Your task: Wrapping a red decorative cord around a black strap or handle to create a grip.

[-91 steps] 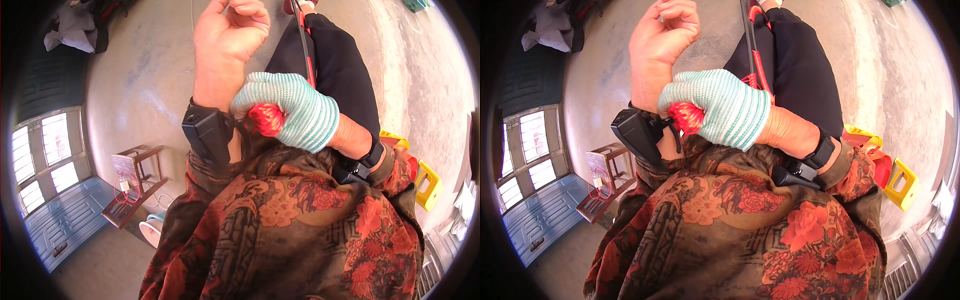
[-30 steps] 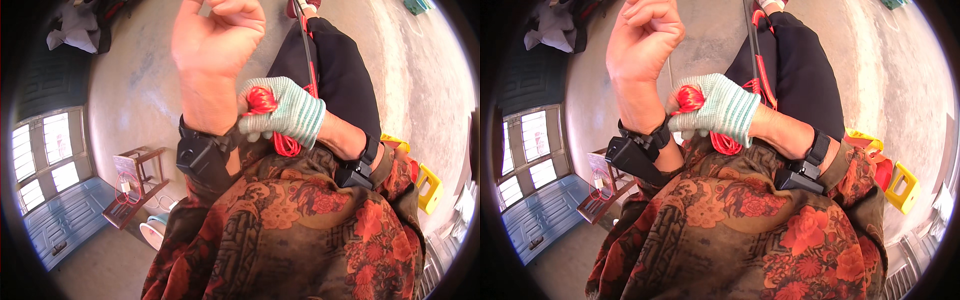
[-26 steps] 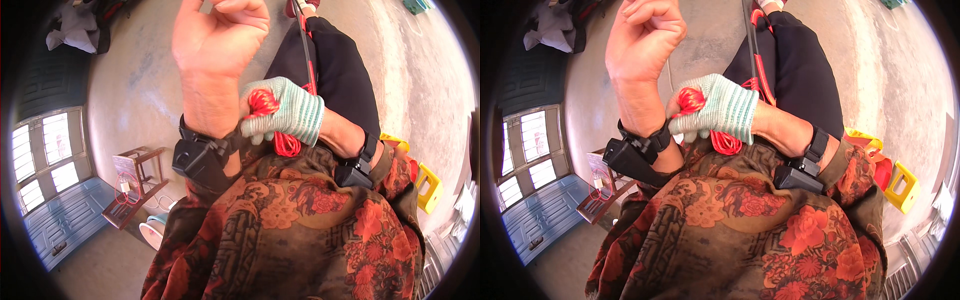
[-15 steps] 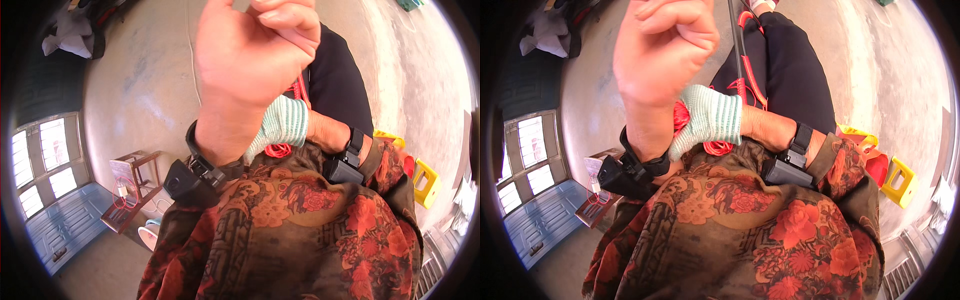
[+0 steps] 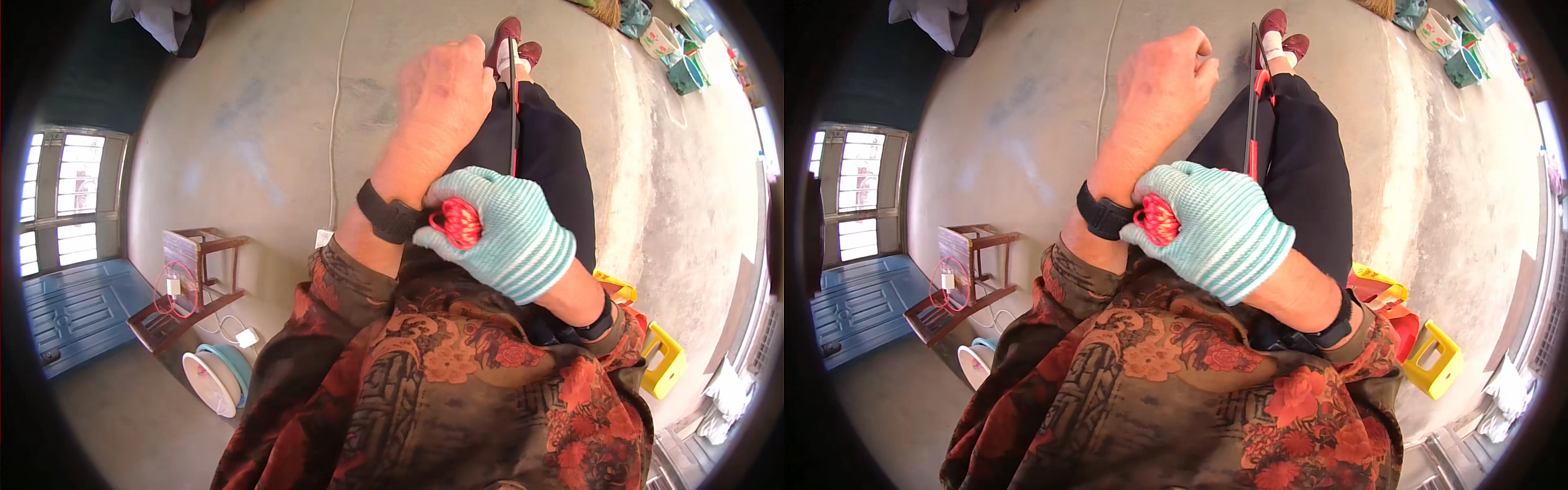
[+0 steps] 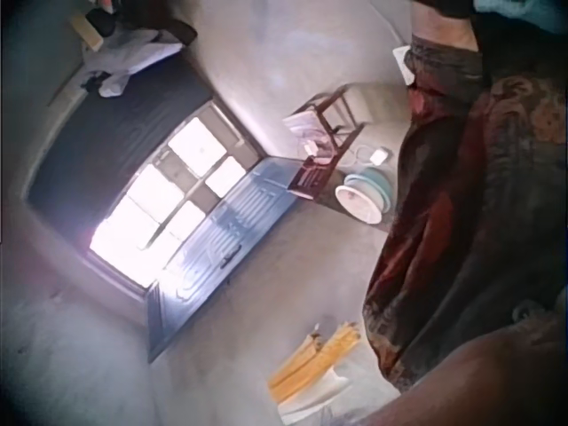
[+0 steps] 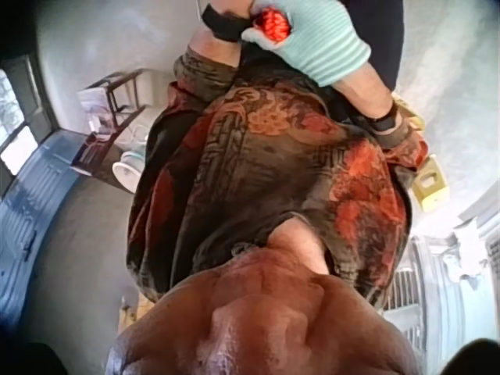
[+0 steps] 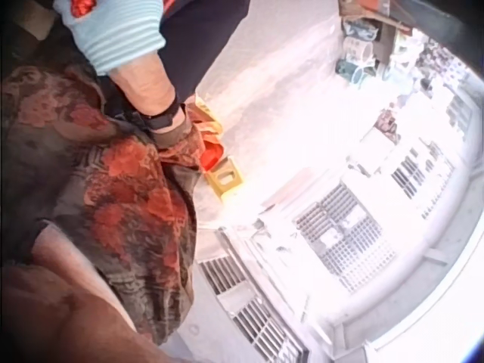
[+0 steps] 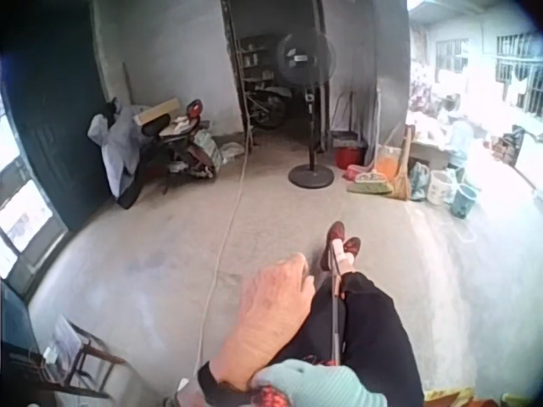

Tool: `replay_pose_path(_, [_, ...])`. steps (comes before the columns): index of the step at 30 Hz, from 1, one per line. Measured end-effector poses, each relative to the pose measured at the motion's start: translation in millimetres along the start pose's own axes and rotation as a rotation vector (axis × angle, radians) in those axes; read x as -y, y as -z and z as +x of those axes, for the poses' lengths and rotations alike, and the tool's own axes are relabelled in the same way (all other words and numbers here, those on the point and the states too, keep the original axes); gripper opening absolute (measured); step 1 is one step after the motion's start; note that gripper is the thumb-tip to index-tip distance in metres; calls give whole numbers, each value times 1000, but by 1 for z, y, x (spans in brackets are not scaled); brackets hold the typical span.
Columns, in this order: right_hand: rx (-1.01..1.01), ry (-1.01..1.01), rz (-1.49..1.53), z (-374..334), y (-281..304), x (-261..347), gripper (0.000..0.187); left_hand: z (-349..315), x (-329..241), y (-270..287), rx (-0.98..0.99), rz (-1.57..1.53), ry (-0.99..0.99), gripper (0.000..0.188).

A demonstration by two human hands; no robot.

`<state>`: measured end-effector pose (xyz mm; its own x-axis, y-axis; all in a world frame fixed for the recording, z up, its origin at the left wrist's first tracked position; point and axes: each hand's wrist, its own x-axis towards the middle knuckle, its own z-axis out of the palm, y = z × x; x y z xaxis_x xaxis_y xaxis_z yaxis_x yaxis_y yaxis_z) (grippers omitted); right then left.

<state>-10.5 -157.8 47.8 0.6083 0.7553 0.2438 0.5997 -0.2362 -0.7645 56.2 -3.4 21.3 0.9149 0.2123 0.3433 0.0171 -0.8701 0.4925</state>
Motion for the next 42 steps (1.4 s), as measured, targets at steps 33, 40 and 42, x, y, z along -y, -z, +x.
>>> replay_pose_path(33, [-38,-145,610,13,-38,-28,30,25,28,35,306,-2645,762,23])
replay_pose_path(40, [151,112,420,14,-39,-38,30,26,42,28,330,-2656,788,18])
replay_pose_path(42, [97,65,436,13,-37,-35,30,23,52,18,329,-2607,799,18])
